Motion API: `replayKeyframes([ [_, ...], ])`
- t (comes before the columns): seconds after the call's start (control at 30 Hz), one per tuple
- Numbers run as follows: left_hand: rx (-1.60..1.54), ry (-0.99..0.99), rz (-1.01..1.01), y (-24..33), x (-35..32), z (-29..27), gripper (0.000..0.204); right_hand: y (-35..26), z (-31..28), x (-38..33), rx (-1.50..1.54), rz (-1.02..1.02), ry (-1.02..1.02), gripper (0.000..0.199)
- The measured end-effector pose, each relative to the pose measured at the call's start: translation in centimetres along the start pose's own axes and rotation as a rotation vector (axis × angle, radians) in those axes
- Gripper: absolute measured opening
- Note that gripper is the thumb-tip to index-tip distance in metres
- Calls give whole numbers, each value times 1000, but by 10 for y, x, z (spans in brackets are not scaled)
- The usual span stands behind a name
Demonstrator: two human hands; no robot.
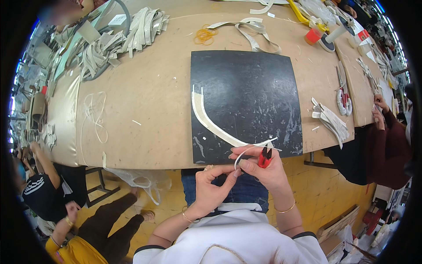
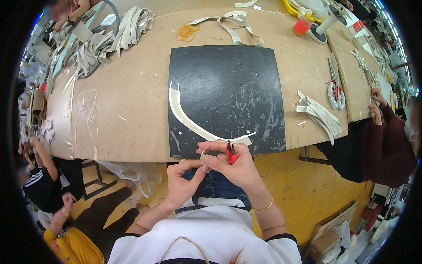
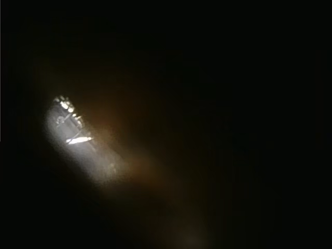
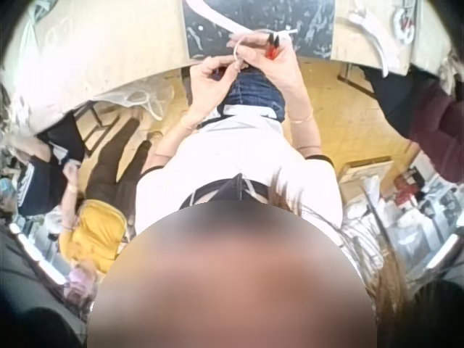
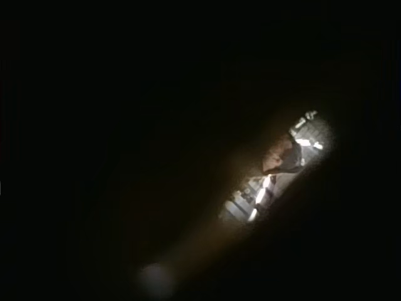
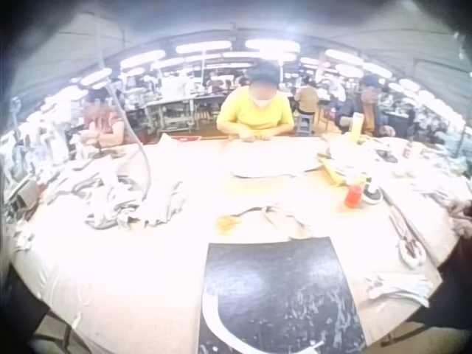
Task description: The person uses red-handled scissors to trim white fabric strips on a black cutting mat. They repeatedly cut along the edges of curved pieces, remove small offcuts, and place trimmed pieces aside on the table.
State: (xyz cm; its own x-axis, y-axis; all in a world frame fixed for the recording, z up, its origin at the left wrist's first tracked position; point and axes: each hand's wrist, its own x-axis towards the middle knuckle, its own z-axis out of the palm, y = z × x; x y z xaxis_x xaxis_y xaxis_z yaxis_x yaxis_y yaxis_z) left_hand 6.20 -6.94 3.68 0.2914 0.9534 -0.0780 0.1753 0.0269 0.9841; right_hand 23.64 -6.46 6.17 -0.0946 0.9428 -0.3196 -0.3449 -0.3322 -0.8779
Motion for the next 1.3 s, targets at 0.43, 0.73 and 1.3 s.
replayKeyframes([
  [0.43,-508,-50,-163,4,23,-38,26,-17,-2,9,-82,135,-269,22],
  [0.73,-581,-121,-173,11,47,-50,20,-28,2,0,-424,115,-304,14],
  [1.3,935,-448,477,-26,40,-15,80,-36,-64,-40,-539,176,-551,11],
])
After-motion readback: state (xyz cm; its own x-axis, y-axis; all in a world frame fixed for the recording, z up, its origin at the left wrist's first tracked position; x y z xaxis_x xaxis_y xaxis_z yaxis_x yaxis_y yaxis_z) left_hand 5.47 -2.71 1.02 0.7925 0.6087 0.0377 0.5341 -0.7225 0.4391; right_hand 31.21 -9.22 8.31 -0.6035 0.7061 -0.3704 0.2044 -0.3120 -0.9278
